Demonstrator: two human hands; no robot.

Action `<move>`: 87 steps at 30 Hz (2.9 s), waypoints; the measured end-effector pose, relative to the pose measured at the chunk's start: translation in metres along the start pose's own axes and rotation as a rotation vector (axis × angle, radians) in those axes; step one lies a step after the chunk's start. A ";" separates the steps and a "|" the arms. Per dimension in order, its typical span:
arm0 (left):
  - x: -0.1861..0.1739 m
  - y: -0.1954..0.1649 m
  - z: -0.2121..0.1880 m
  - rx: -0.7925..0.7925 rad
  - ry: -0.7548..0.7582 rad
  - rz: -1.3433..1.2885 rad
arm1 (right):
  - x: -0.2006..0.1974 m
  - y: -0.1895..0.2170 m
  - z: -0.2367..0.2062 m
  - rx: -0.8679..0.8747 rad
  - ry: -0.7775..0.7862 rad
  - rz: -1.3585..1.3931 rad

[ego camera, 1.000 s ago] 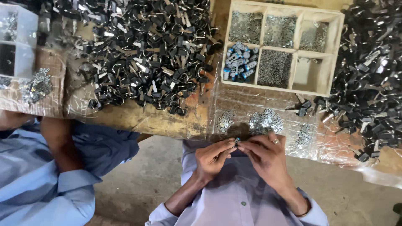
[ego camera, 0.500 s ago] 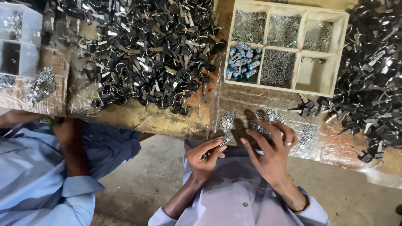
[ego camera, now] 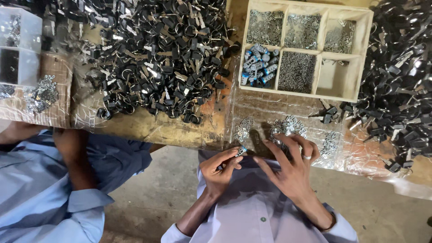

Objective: The person sits at a workbench assembling small switch components by hand. They pick a blue plastic body, insert metal contact parts into it, and place the finished assembly into a compartment of a sorting tray, repeating the cycle while large piles of unassembled black parts surround the work area.

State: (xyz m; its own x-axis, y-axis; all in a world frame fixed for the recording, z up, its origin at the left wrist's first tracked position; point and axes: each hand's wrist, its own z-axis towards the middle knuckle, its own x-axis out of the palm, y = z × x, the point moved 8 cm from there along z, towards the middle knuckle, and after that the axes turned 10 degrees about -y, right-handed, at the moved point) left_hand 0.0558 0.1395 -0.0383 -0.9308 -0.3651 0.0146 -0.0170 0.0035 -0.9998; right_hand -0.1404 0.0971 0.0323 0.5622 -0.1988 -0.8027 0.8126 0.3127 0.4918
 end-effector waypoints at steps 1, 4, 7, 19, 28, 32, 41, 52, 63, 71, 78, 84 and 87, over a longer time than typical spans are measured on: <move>0.001 0.000 0.000 0.011 0.005 0.008 | -0.002 0.000 -0.001 -0.001 -0.006 0.015; 0.001 0.002 -0.001 -0.004 0.003 -0.024 | -0.002 0.004 -0.001 -0.043 0.002 0.008; -0.001 0.005 -0.002 -0.024 -0.013 0.004 | 0.003 0.012 0.000 -0.141 0.046 -0.049; 0.015 0.003 -0.005 0.058 0.082 -0.002 | -0.005 -0.030 -0.022 0.026 -0.042 0.409; 0.053 0.014 -0.009 -0.095 0.247 -0.028 | -0.011 -0.038 -0.021 0.265 -0.057 0.408; 0.054 0.016 -0.010 -0.092 0.247 -0.038 | -0.012 -0.029 -0.019 0.233 -0.088 0.434; 0.057 -0.005 -0.015 0.251 0.323 0.173 | -0.009 -0.037 -0.029 0.244 -0.025 0.312; 0.032 0.018 -0.012 -0.032 0.252 -0.045 | -0.019 -0.021 -0.020 -0.085 -0.077 -0.003; 0.033 0.020 -0.013 -0.073 0.217 -0.060 | -0.024 -0.030 -0.029 -0.026 -0.078 0.025; 0.043 0.019 -0.012 -0.063 0.231 -0.057 | -0.030 -0.040 -0.039 -0.023 -0.080 0.169; 0.058 0.020 -0.015 -0.101 0.266 -0.095 | -0.036 -0.050 -0.031 0.236 -0.253 0.370; 0.060 0.017 -0.014 -0.094 0.259 -0.086 | -0.026 -0.035 -0.018 0.197 -0.174 0.363; 0.059 0.017 -0.014 -0.088 0.263 -0.081 | -0.021 -0.025 -0.016 0.148 -0.108 0.334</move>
State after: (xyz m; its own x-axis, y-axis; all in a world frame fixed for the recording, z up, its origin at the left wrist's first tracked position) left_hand -0.0051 0.1312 -0.0544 -0.9877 -0.1135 0.1074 -0.1157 0.0695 -0.9908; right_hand -0.1750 0.1083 0.0310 0.8064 -0.2075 -0.5538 0.5908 0.2405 0.7701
